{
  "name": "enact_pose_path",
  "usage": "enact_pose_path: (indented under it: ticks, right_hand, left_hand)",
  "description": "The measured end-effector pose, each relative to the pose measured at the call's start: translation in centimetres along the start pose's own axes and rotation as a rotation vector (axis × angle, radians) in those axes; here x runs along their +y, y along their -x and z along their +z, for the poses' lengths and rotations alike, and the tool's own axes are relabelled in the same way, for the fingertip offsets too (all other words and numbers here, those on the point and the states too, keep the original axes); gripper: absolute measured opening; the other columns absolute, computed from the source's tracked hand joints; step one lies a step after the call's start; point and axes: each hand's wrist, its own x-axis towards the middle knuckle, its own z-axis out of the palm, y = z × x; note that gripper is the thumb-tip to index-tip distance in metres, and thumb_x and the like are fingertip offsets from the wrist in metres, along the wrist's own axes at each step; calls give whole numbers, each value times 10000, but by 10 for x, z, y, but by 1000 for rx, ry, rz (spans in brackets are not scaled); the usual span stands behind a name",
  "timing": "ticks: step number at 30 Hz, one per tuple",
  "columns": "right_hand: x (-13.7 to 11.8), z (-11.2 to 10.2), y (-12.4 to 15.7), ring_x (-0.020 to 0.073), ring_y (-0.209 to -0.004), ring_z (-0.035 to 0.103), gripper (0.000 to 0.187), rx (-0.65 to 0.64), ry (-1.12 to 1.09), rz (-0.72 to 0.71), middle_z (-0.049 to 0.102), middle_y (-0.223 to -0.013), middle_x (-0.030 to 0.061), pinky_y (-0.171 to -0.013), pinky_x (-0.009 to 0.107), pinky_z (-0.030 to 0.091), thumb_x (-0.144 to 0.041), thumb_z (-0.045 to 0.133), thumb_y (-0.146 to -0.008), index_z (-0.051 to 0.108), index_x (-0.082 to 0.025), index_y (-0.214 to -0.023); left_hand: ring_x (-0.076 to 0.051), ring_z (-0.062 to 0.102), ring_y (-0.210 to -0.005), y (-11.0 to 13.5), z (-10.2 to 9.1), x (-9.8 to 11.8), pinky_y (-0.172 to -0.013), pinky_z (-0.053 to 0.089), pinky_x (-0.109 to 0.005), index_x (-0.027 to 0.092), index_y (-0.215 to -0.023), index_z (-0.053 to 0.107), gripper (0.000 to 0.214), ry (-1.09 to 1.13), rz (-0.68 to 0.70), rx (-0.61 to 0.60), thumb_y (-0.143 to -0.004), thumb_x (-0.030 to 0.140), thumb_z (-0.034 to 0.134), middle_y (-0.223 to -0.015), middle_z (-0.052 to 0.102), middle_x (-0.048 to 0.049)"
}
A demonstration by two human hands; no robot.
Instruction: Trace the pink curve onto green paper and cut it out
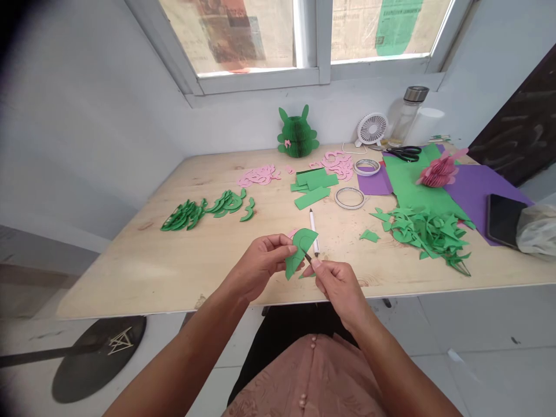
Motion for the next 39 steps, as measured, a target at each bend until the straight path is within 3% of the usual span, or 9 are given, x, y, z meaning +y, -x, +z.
enact_pose_path:
  ticks: [29, 39]
  right_hand:
    - [-1, -5, -1, 88, -463, 212, 540, 26, 160, -72, 297, -514, -56, -452, 248, 152, -633, 486, -821, 688, -134, -767]
    - [-5, -7, -1, 77, -450, 185, 518, 45, 62, -29, 289, -501, -66, -449, 255, 110, -619, 517, -813, 679, -127, -807]
  left_hand:
    - [-132, 576, -549, 2, -3, 5, -545, 383, -238, 162, -682, 554, 217, -55, 54, 67, -629, 306, 707, -572, 562, 22]
    - [-135, 593, -534, 6, -8, 12, -556, 408, -240, 164, -650, 521, 204, -69, 33, -32, -634, 286, 684, -562, 577, 18]
